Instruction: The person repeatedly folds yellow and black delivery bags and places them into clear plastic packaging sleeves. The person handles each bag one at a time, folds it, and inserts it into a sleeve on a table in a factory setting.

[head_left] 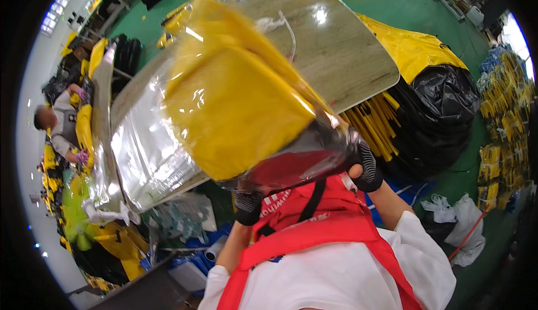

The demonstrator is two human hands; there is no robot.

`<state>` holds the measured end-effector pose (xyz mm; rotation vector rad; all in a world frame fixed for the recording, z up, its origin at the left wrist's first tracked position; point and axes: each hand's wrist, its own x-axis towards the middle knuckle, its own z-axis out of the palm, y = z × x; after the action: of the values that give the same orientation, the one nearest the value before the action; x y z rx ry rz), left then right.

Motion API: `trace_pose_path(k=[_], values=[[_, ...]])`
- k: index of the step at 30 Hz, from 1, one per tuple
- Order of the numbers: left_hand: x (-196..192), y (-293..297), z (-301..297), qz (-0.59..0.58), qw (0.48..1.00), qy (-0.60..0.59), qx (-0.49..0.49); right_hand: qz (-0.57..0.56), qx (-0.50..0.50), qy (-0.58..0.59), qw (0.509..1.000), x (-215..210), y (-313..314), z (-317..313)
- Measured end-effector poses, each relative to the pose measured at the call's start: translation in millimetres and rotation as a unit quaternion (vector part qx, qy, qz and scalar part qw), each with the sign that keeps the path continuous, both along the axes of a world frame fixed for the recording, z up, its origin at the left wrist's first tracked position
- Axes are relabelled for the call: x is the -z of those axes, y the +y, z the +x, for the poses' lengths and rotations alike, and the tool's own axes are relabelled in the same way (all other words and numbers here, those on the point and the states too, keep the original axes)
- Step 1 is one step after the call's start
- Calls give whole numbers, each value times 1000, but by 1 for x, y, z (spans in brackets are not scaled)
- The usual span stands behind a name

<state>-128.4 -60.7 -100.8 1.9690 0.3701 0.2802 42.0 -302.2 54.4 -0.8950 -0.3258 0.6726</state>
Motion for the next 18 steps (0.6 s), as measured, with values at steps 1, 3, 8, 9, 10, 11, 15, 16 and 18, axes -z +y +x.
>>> trace_pose_path(k=[1, 3, 8, 9, 10, 11, 15, 16, 18], values=[[-1, -3, 6, 158, 987, -36, -7, -153, 49, -285, 945, 16, 10, 5], [-26, -33, 29, 274, 962, -2, -11, -153, 86, -217, 960, -9, 38, 11], [-201, -33, 59, 287, 914, -123, 260, -75, 83, -270, 956, -74, 31, 73], [-247, -30, 57, 236, 950, -123, 162, -66, 40, -306, 949, -88, 29, 85], [-260, -18, 70, 275, 940, -179, 97, -78, 15, -357, 931, -102, 24, 93], [-275, -6, 78, 319, 922, -218, 15, -85, -2, -426, 901, -110, 31, 96], [-284, 34, 132, 250, 944, -182, 111, -148, 137, -731, 652, -139, 58, 82], [-267, 52, 124, 328, 928, -159, 74, -136, 174, -715, 664, -144, 51, 84], [-242, 80, 107, 405, 908, -105, -10, -106, 272, -526, 799, -119, 38, 96]])
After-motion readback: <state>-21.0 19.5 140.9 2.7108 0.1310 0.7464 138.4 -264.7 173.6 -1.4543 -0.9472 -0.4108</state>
